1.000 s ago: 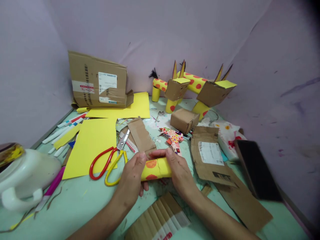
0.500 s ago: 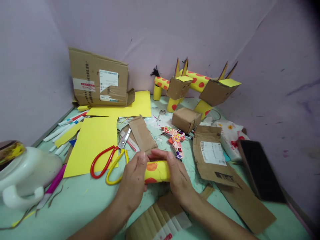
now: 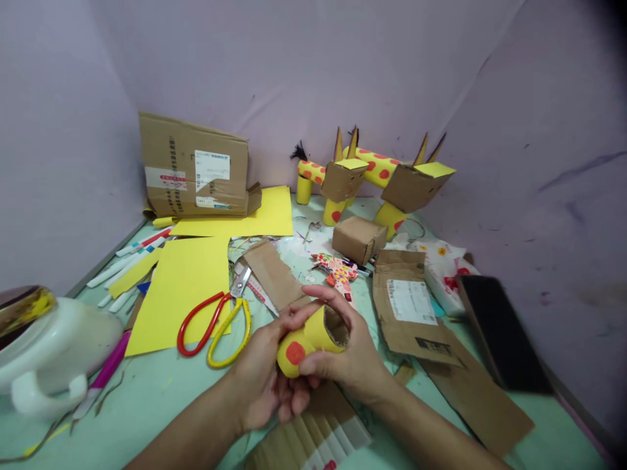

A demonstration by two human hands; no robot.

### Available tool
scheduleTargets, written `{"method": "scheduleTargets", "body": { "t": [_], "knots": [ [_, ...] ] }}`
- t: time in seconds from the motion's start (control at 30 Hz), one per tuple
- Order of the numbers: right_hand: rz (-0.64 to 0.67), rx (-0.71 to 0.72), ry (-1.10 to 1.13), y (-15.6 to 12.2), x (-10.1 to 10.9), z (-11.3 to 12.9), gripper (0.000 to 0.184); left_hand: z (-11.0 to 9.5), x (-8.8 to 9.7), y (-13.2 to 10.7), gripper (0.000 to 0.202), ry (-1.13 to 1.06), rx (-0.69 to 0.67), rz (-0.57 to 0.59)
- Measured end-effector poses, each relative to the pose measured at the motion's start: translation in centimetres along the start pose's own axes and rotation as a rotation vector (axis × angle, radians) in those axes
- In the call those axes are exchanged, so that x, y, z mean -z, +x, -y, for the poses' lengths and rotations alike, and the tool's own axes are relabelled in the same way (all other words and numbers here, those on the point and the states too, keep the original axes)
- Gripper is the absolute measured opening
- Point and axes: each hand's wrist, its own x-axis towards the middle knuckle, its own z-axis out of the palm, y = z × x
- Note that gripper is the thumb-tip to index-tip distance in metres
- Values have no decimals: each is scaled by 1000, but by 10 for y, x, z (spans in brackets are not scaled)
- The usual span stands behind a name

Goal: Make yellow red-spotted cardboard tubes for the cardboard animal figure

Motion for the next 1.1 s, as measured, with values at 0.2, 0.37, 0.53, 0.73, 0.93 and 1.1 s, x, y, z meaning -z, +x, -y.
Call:
{"method": "scheduleTargets", "body": {
  "t": [0.2, 0.37, 0.53, 0.73, 0.93, 1.1],
  "knots": [
    [-119, 42, 152, 7, 7, 3, 52, -3, 0, -14, 64, 239, -469, 17],
    [-131, 38, 203, 4, 7, 1, 53, -2, -4, -16, 61, 676, -813, -119],
    [-99, 83, 149, -4, -8, -4, 31, 8, -13, -10, 38, 800, -873, -130],
    [-99, 86, 36, -5, -8, -6, 30, 7, -20, -13, 40, 772, -887, -134],
    [-82, 62, 19, -5, -10, -1, 30, 6, -24, -16, 33, 807, -894, -206],
    [56, 17, 234, 7, 7, 4, 77, -5, -11, -14, 35, 648, -789, -317]
  ]
}}
